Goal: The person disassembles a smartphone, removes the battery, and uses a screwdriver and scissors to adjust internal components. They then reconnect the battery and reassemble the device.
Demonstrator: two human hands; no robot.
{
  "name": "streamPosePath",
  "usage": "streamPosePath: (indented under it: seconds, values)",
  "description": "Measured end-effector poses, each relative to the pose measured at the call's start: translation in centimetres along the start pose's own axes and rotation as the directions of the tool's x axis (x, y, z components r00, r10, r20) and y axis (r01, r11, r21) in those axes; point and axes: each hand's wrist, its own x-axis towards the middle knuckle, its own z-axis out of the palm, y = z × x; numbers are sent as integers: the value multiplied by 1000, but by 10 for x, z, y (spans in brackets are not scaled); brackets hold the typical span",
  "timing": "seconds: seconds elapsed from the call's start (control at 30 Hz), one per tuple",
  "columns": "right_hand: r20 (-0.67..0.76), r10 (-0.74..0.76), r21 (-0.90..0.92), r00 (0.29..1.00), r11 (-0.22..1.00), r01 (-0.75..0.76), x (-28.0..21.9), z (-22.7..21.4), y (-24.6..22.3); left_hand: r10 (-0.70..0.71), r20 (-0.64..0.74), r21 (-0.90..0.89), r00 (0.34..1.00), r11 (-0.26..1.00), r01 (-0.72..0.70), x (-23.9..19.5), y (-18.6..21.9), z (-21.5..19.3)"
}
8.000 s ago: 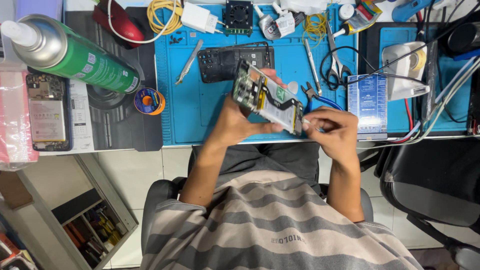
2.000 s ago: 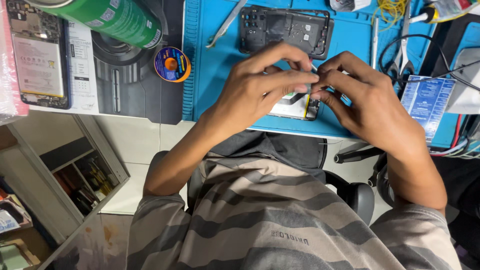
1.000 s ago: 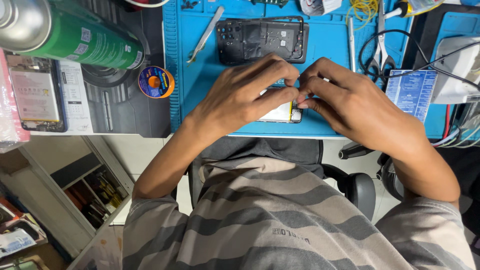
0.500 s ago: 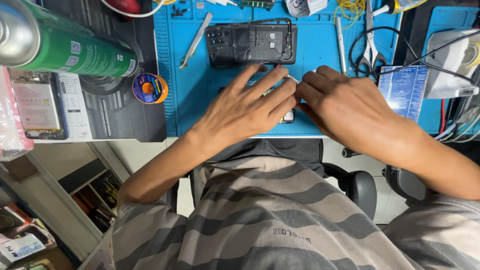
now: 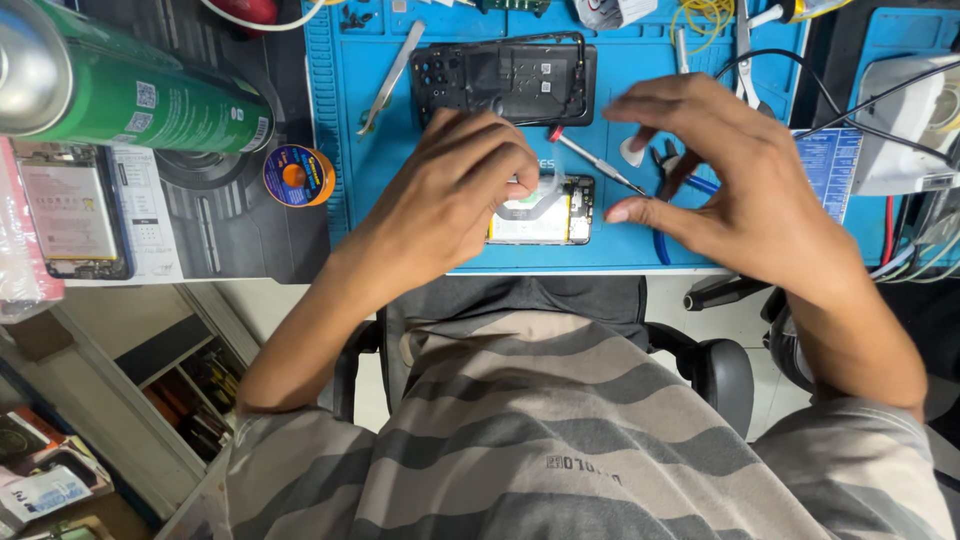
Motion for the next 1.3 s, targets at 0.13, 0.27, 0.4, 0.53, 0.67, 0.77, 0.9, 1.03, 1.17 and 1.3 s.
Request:
streamPosePath:
  seconds: [0.13,0.27,0.4,0.53,0.67,0.77,0.9,1.03,1.17,1.3]
  values:
    - [135,32,265,990,962,-67,14,8,11,19,-6,-107,1000,994,-20,3,1,-6]
    - [288,122,501,950,826,-258,24,23,34,3,12,-120,1000,993,-1,4,-1,-5]
    - [272,156,528,949,800,-283,19,34,48,-39,17,-108,999,993,41,0,-6,-3]
    - [226,188,494,956,823,-279,13,40,46,-68,11,-223,998,972,69,-4,-14,1]
    - [166,247,282,955,916,-286,7,43,38,-118,53,-222,992,967,127,-4,-24,12]
    - [134,222,276,966,928,-252,8,46,36,-153,45,-255,987,954,160,-5,-29,22]
    - [179,323,260,929,895,-361,6,50,38,-153,5,-296,988,944,148,-7,-33,29]
    - [109,164,270,980,944,-188,5,54,43,-169,7,-287,986,944,164,-6,-34,33]
    - [86,183,282,979,938,-200,2,59,48,-271,6,-320,963,911,258,-9,-36,36]
    - [40,176,157,984,971,-180,-2,62,54,-188,-66,-194,980,966,172,-13,-39,40]
